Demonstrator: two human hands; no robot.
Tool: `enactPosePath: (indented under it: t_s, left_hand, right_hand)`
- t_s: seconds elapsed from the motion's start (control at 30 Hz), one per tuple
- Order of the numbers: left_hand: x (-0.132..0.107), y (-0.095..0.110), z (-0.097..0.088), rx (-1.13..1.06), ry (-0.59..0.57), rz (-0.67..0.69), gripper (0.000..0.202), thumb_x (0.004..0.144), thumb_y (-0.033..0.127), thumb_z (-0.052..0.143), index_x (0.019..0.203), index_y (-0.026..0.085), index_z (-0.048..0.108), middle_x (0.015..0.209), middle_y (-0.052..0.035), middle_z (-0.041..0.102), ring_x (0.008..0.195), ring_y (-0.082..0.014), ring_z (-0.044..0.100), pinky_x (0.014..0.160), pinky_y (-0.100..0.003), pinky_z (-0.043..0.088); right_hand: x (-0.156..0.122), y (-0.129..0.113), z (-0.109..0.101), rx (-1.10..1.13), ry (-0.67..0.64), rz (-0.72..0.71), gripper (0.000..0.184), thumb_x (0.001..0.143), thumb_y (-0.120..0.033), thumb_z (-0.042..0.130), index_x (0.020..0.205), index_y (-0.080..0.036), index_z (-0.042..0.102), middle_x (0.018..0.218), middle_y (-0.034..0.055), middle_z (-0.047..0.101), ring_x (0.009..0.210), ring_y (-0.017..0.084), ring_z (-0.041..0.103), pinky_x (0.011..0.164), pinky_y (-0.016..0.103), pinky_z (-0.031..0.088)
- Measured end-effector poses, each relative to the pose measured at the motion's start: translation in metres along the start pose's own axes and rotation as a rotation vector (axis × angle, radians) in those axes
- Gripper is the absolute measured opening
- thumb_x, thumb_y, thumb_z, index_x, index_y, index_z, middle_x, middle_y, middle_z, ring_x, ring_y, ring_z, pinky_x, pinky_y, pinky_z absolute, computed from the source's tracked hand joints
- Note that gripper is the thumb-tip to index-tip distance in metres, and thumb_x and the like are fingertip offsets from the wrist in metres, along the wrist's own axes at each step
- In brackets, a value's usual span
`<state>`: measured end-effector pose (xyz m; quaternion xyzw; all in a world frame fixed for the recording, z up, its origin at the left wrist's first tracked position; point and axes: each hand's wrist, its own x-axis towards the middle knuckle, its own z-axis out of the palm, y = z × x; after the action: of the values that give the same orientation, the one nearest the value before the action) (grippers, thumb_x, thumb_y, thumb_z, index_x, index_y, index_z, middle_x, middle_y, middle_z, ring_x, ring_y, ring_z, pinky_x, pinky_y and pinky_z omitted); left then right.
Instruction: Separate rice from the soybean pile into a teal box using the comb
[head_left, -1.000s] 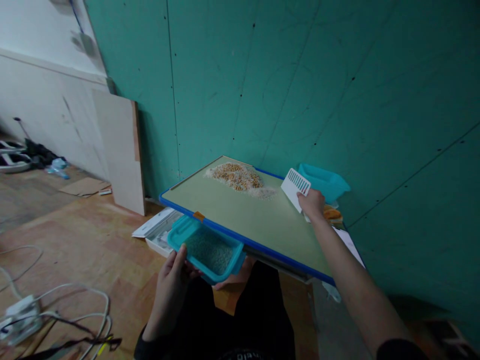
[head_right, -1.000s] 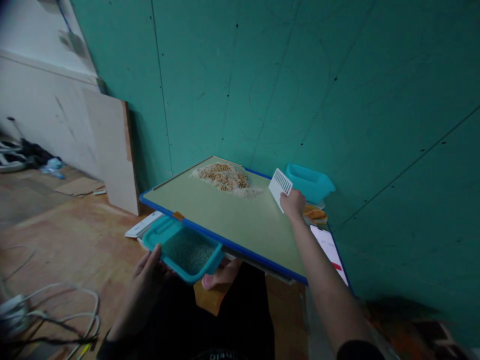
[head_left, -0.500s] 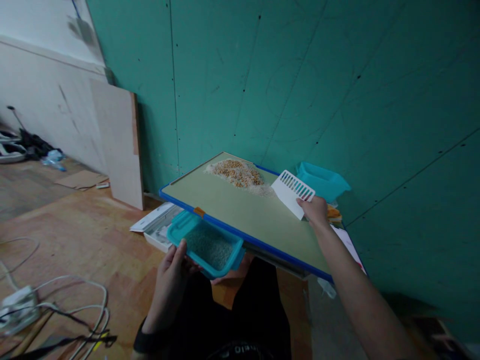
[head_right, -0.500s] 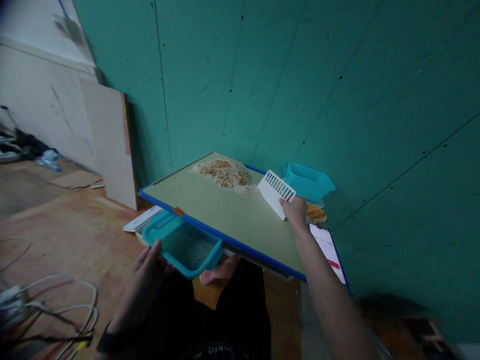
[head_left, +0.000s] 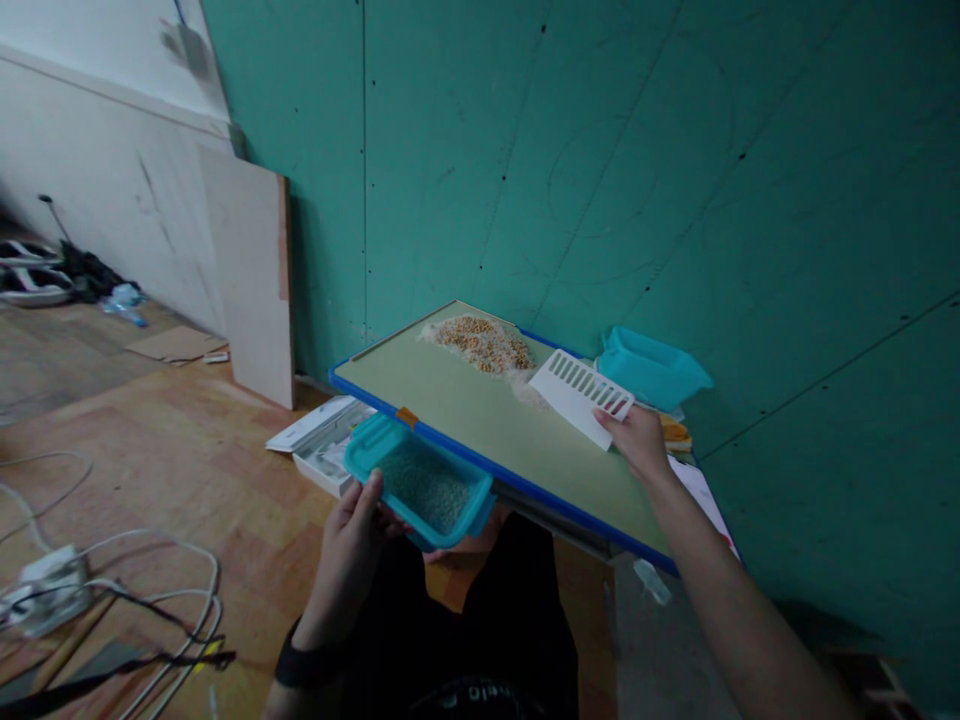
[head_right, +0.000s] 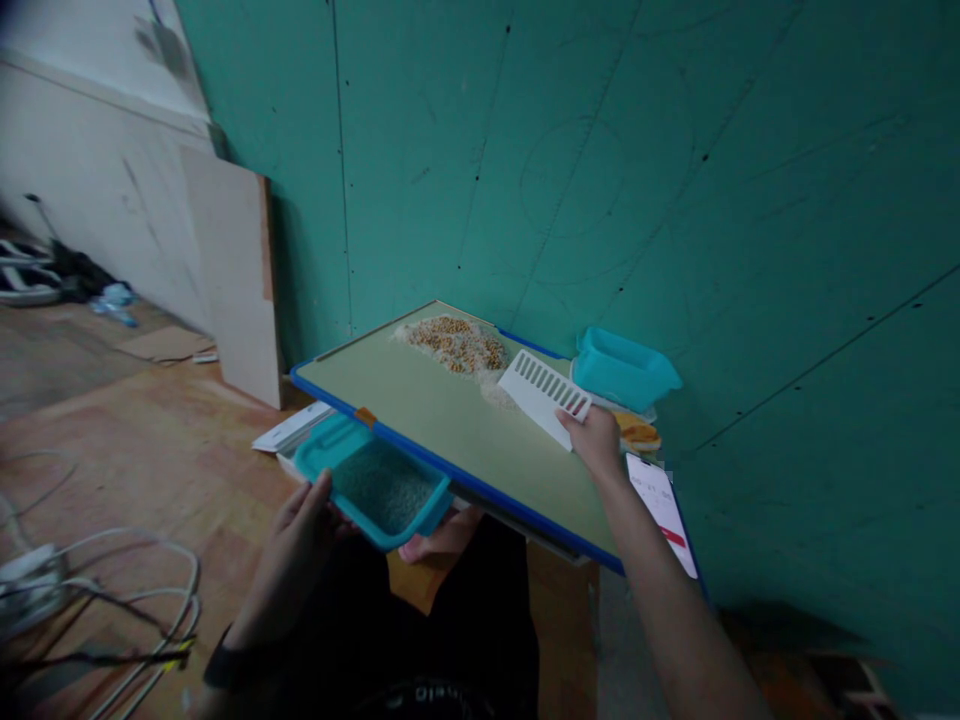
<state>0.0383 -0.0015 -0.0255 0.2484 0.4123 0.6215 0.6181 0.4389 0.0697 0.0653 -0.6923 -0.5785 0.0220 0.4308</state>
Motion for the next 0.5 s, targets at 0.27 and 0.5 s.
enactPosePath:
  t_s: [0.27, 0.5]
  left_hand:
    - [0.004, -0.006, -0.004, -0.027, -0.018, 0.004, 0.038, 0.077, 0.054, 0.079, 0.075, 0.020, 0.061, 0.056, 0.0041, 0.063, 0.048, -0.0141, 0.061, 0.051, -0.026, 0.055]
    - [0.000, -0.003, -0.002, -0.017, -0.046, 0.009, 0.037, 0.080, 0.054, 0.076, 0.076, 0.020, 0.061, 0.057, 0.0027, 0.065, 0.049, -0.0152, 0.063, 0.050, -0.025, 0.054]
  right_hand:
    - [-0.003, -0.029, 0.023, -0.143, -0.070, -0.058, 0.022, 0.080, -0.034, 0.067, 0.079, -0.014, 0.076, 0.090, 0.0158, 0.079, 0.087, 0.033, 0.074, 0.077, 0.038, 0.054]
    - [0.004, -0.056, 0.044, -0.187, -0.117, -0.033, 0.018, 0.083, -0.029, 0.069, 0.086, -0.013, 0.078, 0.093, 0.0148, 0.080, 0.086, 0.030, 0.075, 0.073, 0.032, 0.054]
